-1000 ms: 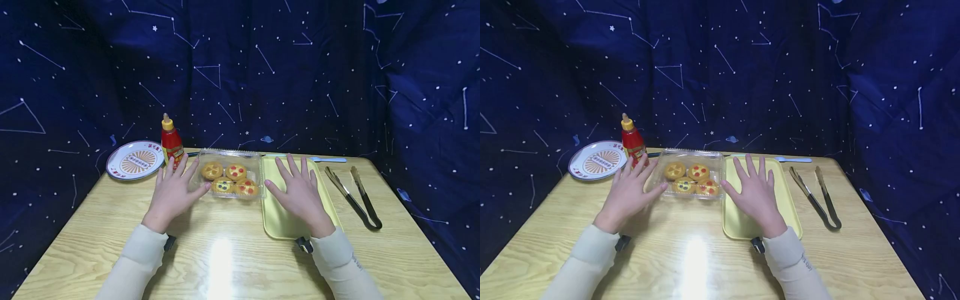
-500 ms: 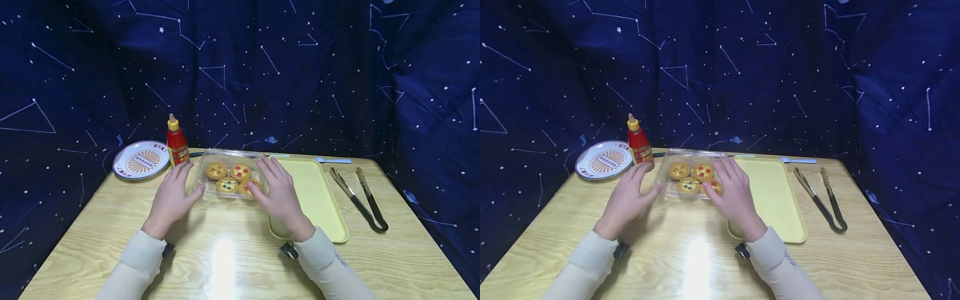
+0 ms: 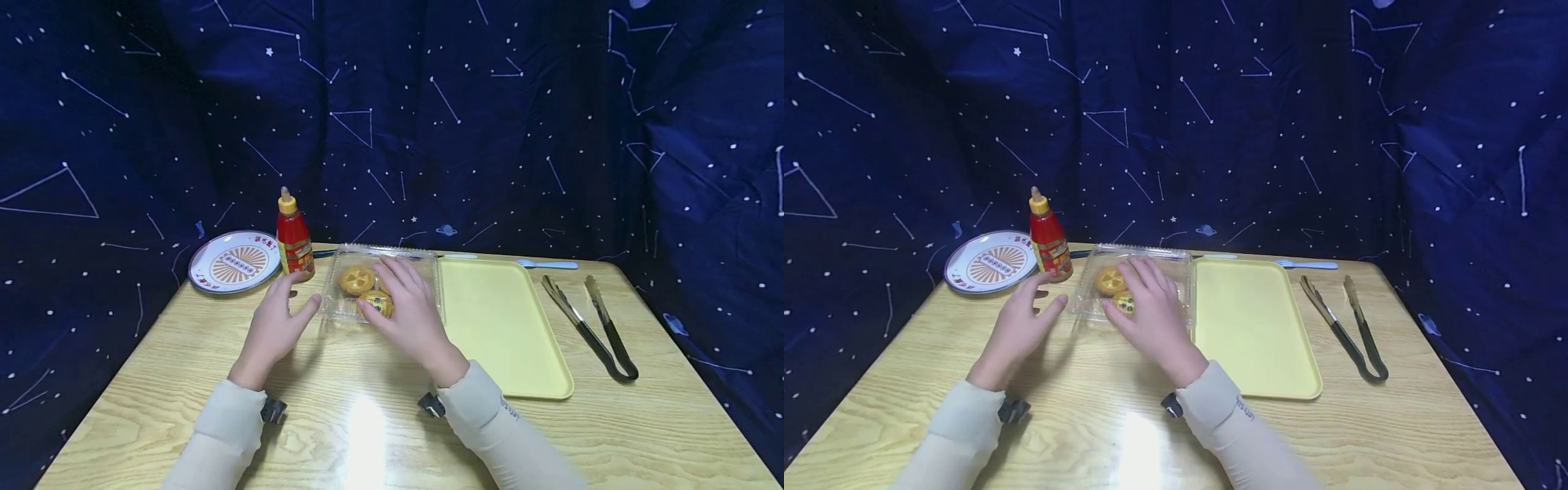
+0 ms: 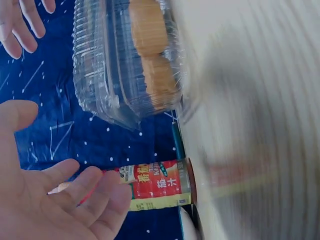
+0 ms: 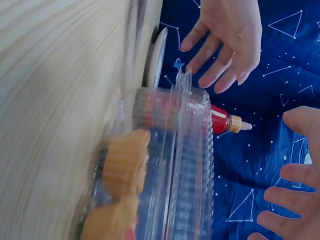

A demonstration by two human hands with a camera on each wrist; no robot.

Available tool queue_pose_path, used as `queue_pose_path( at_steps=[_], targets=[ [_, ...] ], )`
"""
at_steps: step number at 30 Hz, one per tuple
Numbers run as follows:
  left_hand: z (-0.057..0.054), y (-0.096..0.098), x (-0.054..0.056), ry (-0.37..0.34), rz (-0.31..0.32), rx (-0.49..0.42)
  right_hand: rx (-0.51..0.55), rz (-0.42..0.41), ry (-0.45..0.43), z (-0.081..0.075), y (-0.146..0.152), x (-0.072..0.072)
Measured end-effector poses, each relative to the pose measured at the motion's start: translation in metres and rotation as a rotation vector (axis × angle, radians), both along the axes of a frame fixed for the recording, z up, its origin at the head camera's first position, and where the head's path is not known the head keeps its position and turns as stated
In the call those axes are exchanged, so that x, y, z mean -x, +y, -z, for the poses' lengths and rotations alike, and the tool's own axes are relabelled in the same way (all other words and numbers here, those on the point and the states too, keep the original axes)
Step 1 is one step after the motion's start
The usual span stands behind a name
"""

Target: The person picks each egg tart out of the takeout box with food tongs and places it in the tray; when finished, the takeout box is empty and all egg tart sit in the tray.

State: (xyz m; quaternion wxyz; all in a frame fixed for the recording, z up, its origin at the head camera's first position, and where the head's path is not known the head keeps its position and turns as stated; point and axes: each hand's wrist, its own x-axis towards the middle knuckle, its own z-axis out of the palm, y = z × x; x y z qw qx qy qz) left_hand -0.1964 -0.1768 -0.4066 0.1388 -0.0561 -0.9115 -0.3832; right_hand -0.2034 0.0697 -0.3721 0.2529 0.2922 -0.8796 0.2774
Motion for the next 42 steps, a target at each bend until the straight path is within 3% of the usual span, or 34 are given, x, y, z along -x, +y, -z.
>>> queue_pose_path(
  at_steps=[8,12,16,22,28,35,42],
  targets=[
    [0.001,-0.006,0.005,-0.143,-0.018,-0.193,-0.037,-0.004,-0.003,-0.002,-0.027,0.004],
    [0.006,-0.008,0.008,-0.222,-0.017,-0.373,-0.090,-0.003,-0.027,-0.002,-0.038,0.007],
    [0.014,-0.009,0.011,-0.335,0.022,-0.610,-0.179,0.014,-0.072,0.001,-0.048,0.010],
    [0.030,-0.010,0.017,-0.449,0.107,-0.811,-0.251,0.020,-0.077,0.007,-0.061,0.014],
    [0.044,-0.010,0.023,-0.500,0.143,-0.953,-0.310,0.054,-0.064,0.015,-0.069,0.020],
    [0.054,-0.006,0.029,-0.527,0.230,-1.204,-0.336,0.097,-0.105,0.025,-0.073,0.024],
    [0.057,-0.008,0.030,-0.510,0.279,-1.274,-0.338,0.129,-0.115,0.030,-0.076,0.026]
  ],
)
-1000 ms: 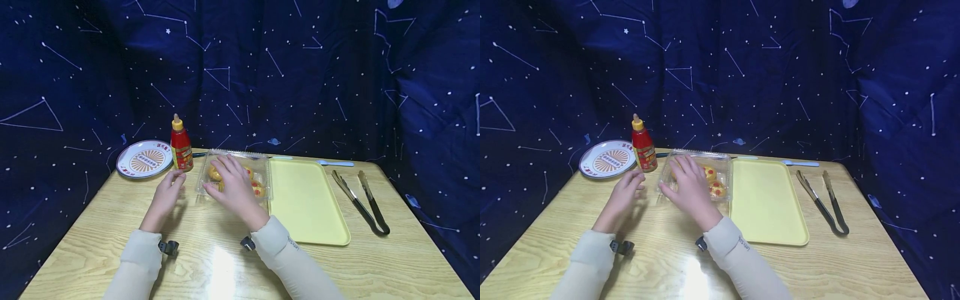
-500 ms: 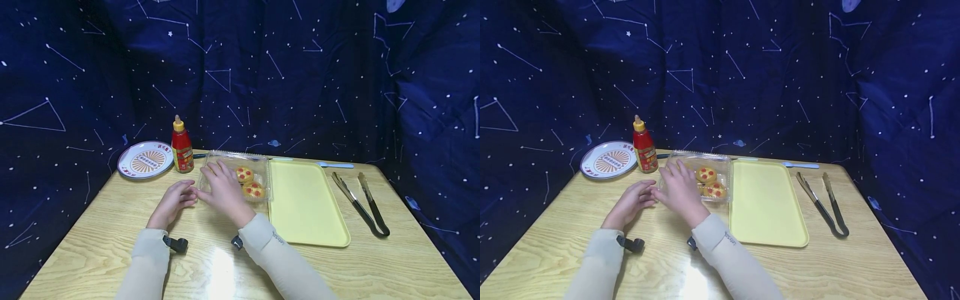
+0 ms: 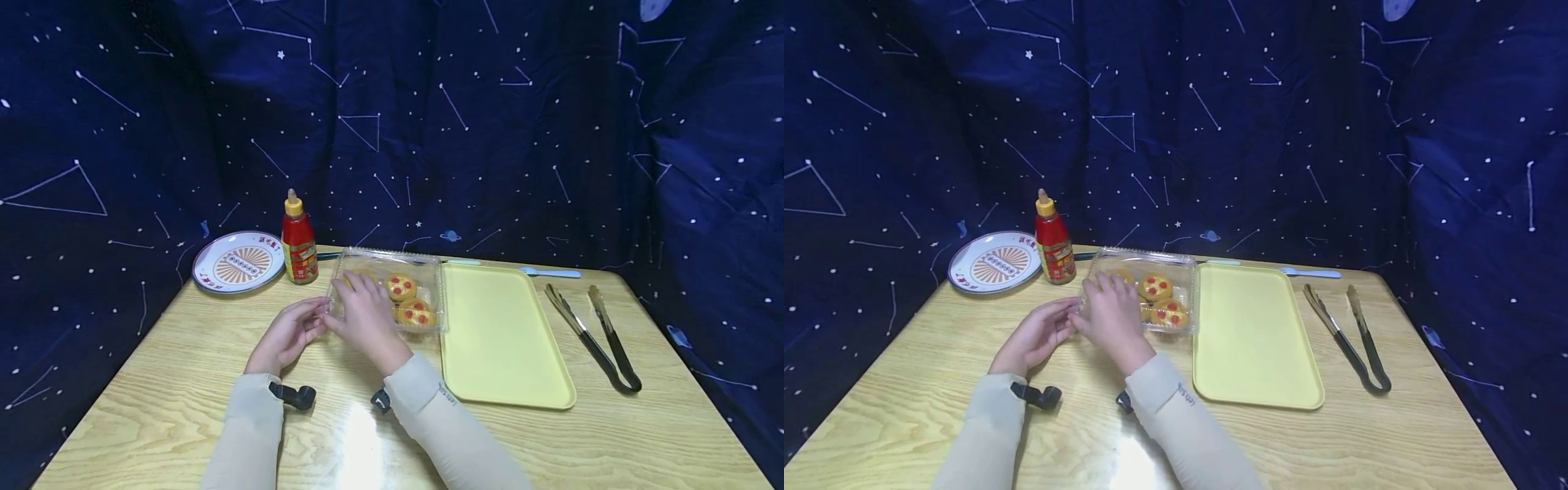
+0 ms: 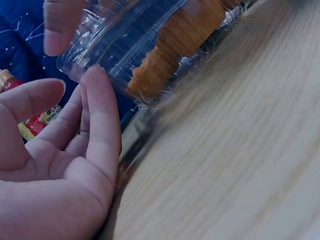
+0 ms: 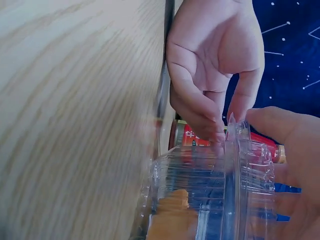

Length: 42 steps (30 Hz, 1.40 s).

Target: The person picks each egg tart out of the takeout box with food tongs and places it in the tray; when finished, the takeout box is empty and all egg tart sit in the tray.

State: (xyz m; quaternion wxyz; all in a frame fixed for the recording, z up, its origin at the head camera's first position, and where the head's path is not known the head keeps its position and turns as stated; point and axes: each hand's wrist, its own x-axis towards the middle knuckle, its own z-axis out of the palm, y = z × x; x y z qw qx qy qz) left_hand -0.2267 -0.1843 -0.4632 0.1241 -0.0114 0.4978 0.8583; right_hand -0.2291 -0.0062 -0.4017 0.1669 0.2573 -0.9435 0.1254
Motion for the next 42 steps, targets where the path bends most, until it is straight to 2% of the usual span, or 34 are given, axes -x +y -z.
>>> queue_pose_path(
  at_steps=[6,11,17,28,36,42],
  targets=[
    [0.0025,-0.0023,-0.0013,0.024,0.014,0.008,-0.014,0.024,-0.009,0.0006,-0.0027,-0.0017],
    [0.0052,-0.0040,-0.0004,0.077,0.055,0.024,-0.007,0.033,0.004,0.0021,-0.0037,-0.0016],
    [0.0055,-0.0062,-0.0008,0.077,0.069,0.037,0.003,0.011,0.012,0.0025,-0.0029,-0.0012],
    [0.0069,-0.0067,-0.0006,0.095,0.100,0.020,-0.010,0.032,0.066,0.0087,-0.0030,-0.0004],
    [0.0060,-0.0036,0.0013,0.109,0.104,0.053,0.038,0.018,0.117,0.0057,0.0006,-0.0015],
    [0.0072,-0.0036,0.0003,0.123,0.102,0.107,0.032,0.012,0.114,0.0037,-0.0006,-0.0039]
  ],
)
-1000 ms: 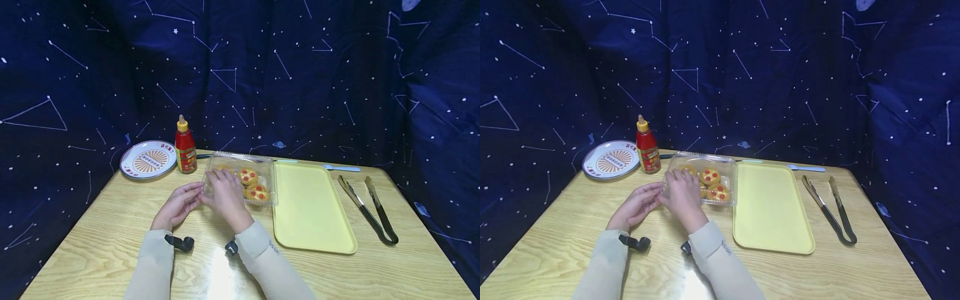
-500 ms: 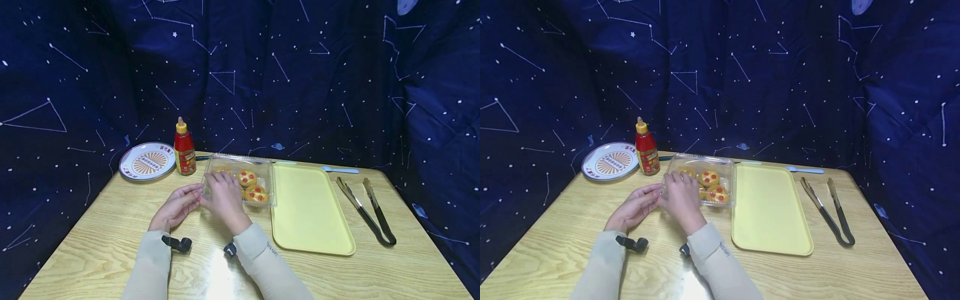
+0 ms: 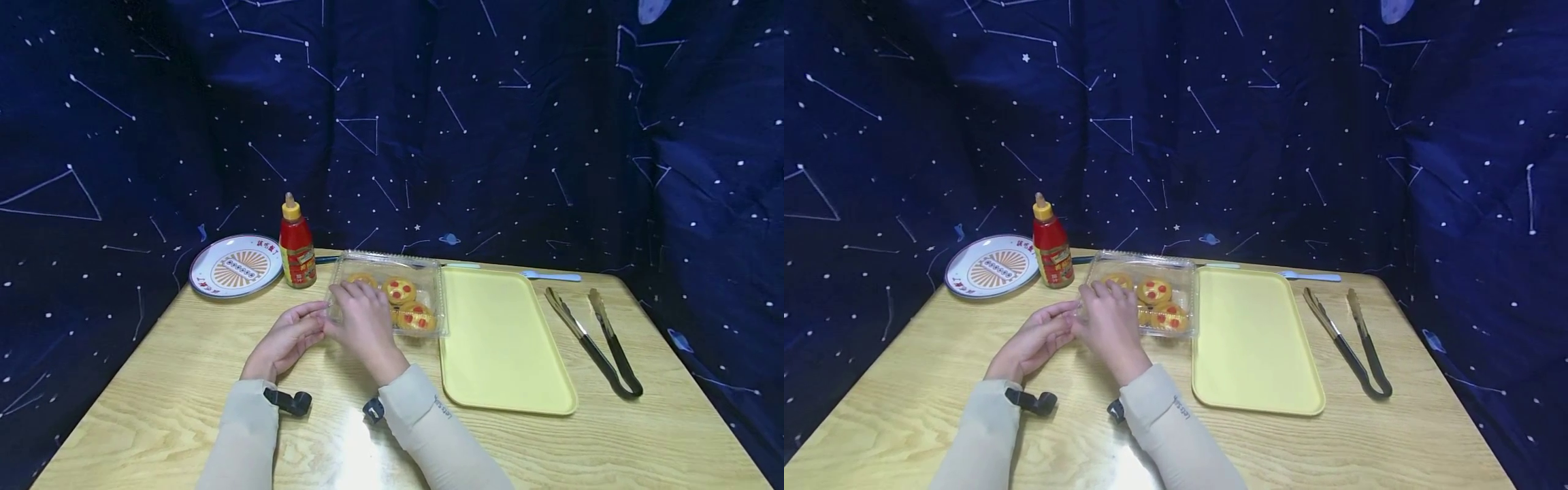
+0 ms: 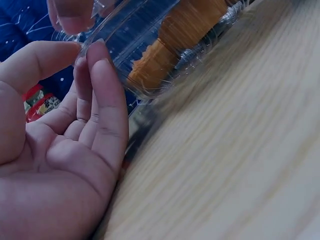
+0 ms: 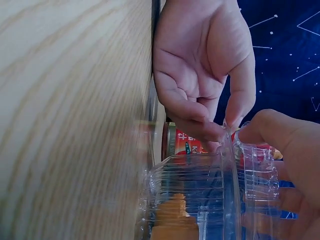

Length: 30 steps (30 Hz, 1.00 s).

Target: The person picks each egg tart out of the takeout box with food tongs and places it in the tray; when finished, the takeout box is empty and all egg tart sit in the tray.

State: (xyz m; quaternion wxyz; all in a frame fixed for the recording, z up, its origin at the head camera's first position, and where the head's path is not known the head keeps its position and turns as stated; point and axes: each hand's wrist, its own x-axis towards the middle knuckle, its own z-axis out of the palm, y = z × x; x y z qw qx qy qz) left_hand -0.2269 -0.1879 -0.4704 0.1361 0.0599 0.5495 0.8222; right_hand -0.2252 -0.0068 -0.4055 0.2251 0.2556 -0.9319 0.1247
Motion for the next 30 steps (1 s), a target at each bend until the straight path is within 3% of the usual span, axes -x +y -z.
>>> queue_pose_path(
  at_steps=[5,16,30],
  targets=[
    [0.003,-0.002,-0.002,0.013,-0.011,0.003,0.012,-0.017,-0.010,-0.002,-0.003,-0.003],
    [-0.001,0.004,-0.003,-0.057,-0.068,-0.118,0.040,0.018,0.018,-0.003,0.008,-0.003],
    [-0.004,0.003,-0.002,-0.044,-0.038,-0.102,0.039,0.070,-0.001,-0.001,0.038,-0.005]
  ],
)
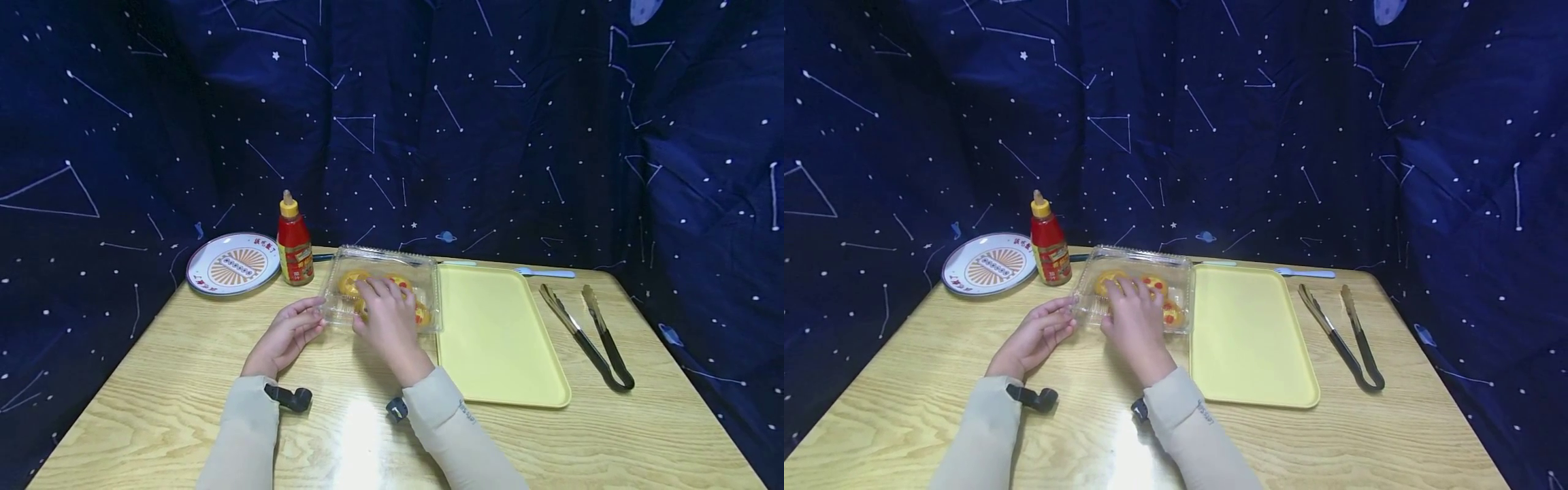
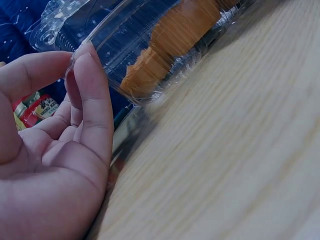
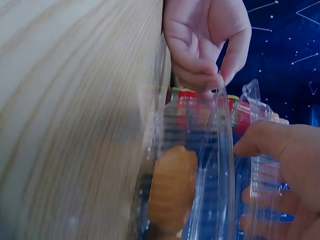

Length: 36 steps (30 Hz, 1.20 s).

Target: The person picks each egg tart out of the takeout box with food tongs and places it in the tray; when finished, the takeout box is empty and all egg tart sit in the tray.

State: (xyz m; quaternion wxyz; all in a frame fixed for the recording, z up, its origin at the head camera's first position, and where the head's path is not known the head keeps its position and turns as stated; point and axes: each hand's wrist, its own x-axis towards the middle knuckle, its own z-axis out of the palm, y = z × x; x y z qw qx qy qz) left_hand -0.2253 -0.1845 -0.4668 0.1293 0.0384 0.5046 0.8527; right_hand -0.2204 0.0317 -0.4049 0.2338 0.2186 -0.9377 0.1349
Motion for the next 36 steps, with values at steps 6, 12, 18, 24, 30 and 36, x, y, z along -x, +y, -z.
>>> queue_pose_path(
  at_steps=[6,12,18,24,30,36],
  targets=[
    [0.000,0.000,0.001,-0.004,-0.001,0.000,-0.014,0.010,-0.017,0.000,0.017,0.001],
    [0.000,-0.002,0.002,-0.009,0.005,-0.014,-0.031,0.015,-0.024,-0.002,0.034,0.000],
    [0.000,-0.003,0.002,-0.010,0.003,-0.022,-0.054,0.040,-0.054,-0.003,0.048,-0.002],
    [0.000,-0.003,0.002,0.003,0.007,-0.023,-0.045,0.022,-0.075,-0.003,0.060,-0.003],
    [0.000,-0.002,0.002,0.006,0.002,-0.018,0.002,-0.048,-0.089,0.000,0.072,-0.001],
    [0.000,-0.003,0.002,0.011,0.001,0.001,0.045,-0.112,-0.120,0.001,0.082,0.001]
  ],
)
